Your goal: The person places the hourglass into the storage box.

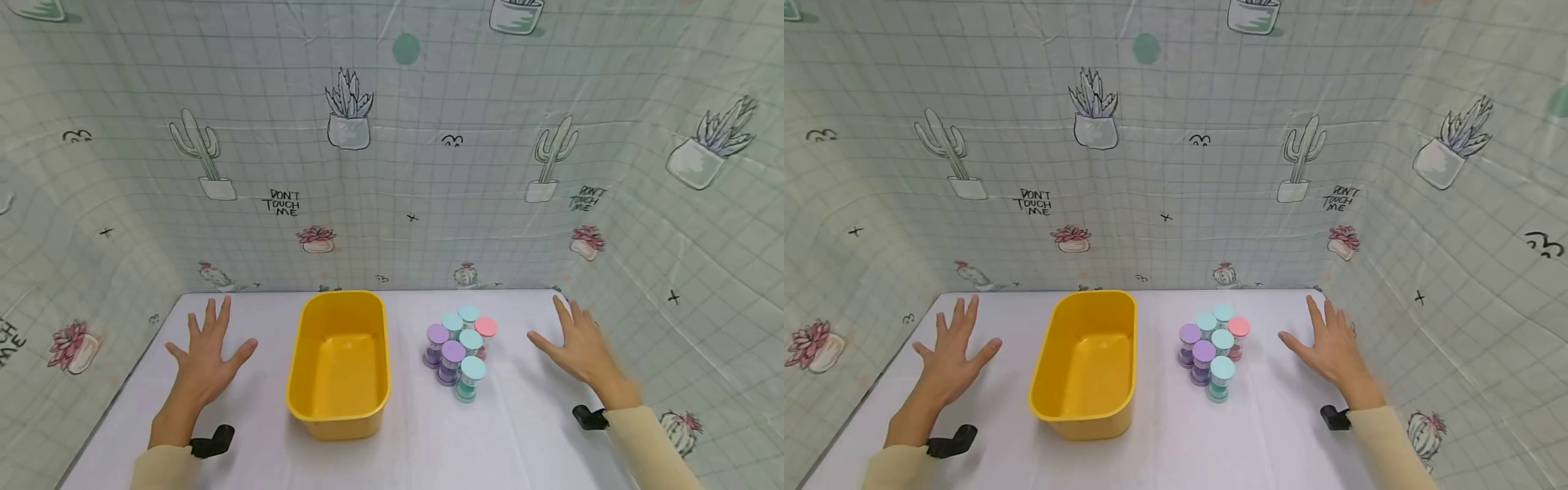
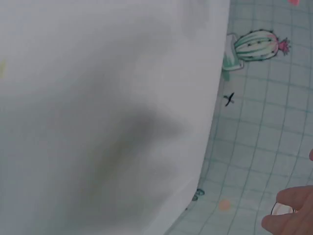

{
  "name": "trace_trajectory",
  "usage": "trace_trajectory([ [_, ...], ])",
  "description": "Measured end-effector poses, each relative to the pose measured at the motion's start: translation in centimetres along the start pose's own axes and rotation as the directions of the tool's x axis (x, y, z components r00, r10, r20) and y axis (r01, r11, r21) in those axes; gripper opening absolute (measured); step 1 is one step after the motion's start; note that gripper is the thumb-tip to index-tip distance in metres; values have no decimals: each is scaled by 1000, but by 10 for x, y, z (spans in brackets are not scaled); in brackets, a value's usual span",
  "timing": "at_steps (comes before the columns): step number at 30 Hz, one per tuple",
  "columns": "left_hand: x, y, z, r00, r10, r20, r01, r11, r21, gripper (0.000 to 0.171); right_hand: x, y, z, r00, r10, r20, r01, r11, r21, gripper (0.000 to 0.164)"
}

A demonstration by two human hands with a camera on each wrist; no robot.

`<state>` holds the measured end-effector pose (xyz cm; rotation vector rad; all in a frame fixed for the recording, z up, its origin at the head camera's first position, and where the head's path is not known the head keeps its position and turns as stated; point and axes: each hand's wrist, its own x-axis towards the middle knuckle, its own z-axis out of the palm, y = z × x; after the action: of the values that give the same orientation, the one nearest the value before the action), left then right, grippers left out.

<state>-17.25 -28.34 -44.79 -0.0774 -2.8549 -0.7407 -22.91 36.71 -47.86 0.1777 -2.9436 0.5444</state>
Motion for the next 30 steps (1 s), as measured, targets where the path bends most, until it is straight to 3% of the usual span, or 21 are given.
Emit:
trace_trajectory([
  [5,2,18,22,999,30,-29,-32,997,-66,96,4,-21,16,999,12,35,-15,994,108,101],
  [10,7,38,41,997,75,20,-71,986,-152,91,6,-36,27,998,0,70,-11,987,159,101],
  [15,8,51,51,988,144,52,-128,964,-233,86,9,-46,35,994,-42,97,17,970,243,100],
  [21,11,58,58,974,219,54,-192,931,-311,83,12,-59,38,987,-71,143,21,946,323,97],
  [27,11,59,64,953,303,2,-282,890,-358,80,17,-64,38,980,-86,180,16,933,360,89],
  [30,11,58,66,947,320,33,-284,881,-378,77,17,-65,37,977,-88,194,10,929,371,87],
])
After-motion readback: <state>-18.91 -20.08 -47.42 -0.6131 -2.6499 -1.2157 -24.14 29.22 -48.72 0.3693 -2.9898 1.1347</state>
